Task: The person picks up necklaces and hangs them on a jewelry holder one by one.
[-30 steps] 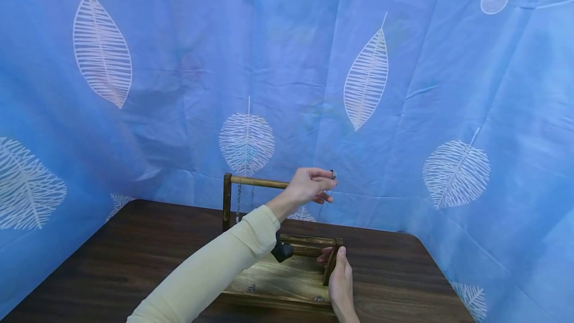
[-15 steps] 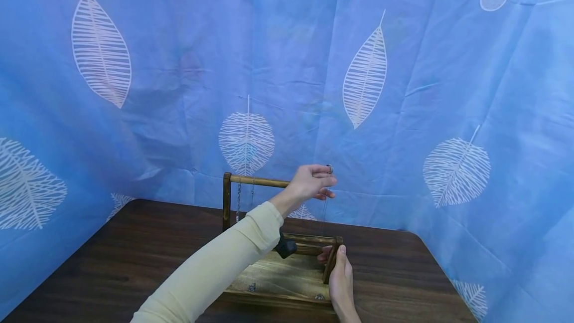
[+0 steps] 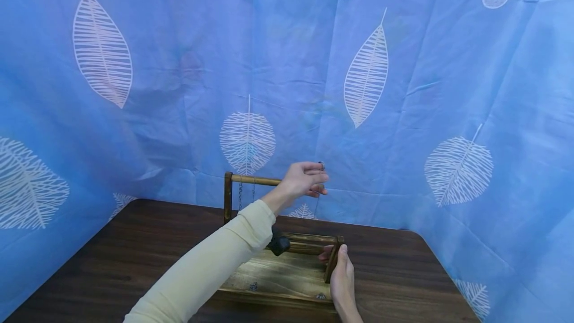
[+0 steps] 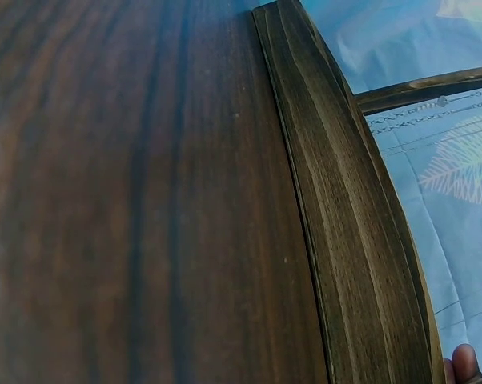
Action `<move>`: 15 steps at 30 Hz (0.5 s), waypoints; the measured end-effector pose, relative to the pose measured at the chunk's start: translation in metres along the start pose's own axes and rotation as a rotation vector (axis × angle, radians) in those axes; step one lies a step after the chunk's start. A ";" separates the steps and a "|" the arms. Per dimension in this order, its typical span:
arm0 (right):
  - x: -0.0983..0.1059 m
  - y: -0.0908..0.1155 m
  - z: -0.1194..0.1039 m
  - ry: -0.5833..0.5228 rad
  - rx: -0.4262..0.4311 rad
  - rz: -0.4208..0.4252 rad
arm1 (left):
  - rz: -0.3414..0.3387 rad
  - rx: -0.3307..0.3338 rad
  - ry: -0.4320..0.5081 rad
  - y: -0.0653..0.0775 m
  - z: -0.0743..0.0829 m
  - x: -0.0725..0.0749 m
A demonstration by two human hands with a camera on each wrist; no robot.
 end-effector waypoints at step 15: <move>0.001 0.000 0.001 0.017 0.004 0.006 | -0.020 -0.014 -0.014 0.013 0.003 0.021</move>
Point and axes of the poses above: each hand's wrist, its own y-axis away from the middle knuckle, its own x-axis out of the back of the hand, z = x × y, the point moved 8 cm from there along -y, towards the middle knuckle, and after that the axes turned 3 degrees about z, right-handed, at the moved point
